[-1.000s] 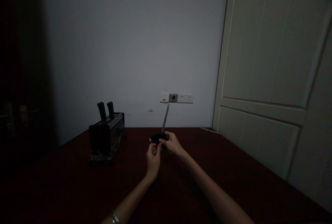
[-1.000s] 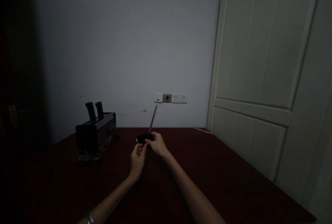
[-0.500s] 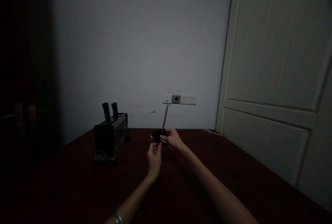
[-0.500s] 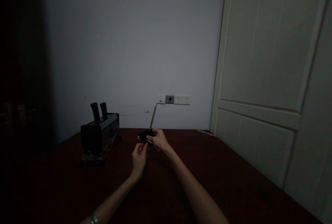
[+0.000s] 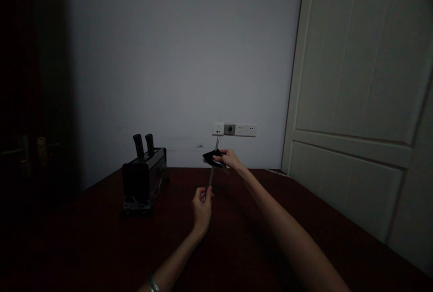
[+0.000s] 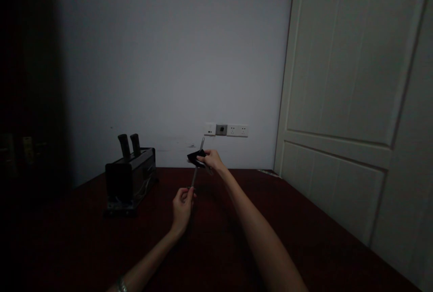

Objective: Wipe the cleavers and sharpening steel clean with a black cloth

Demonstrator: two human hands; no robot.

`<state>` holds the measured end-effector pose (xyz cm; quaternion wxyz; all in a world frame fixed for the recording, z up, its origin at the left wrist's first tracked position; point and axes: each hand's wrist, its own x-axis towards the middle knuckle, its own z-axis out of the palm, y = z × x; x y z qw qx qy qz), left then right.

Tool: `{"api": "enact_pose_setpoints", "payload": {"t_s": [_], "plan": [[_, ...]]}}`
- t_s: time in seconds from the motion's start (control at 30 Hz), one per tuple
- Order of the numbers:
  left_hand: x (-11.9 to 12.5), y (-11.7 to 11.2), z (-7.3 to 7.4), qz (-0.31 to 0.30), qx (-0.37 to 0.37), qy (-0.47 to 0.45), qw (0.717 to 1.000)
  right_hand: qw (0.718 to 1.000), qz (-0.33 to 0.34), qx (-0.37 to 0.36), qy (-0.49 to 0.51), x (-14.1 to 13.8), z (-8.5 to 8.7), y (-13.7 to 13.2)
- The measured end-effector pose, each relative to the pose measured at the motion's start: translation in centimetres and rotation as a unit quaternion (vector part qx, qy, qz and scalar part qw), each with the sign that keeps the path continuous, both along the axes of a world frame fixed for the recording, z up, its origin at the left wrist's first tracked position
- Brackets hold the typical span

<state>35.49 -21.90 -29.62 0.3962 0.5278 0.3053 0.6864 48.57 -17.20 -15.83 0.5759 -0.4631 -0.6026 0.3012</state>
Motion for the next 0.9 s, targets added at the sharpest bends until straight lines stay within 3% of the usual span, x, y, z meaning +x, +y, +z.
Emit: {"api": "enact_pose_setpoints", "payload": {"t_s": [0.33, 0.9], "plan": [[0.1, 0.0, -0.1, -0.009, -0.011, 0.005, 1.000, 0.998, -0.049, 0.037, 0.013, 1.8, 2.5, 2.8], [-0.6, 1.4, 0.3, 0.004, -0.026, 0.006, 1.000, 0.987, -0.132, 0.052, 0.075, 1.2, 3.4, 7.1]]}}
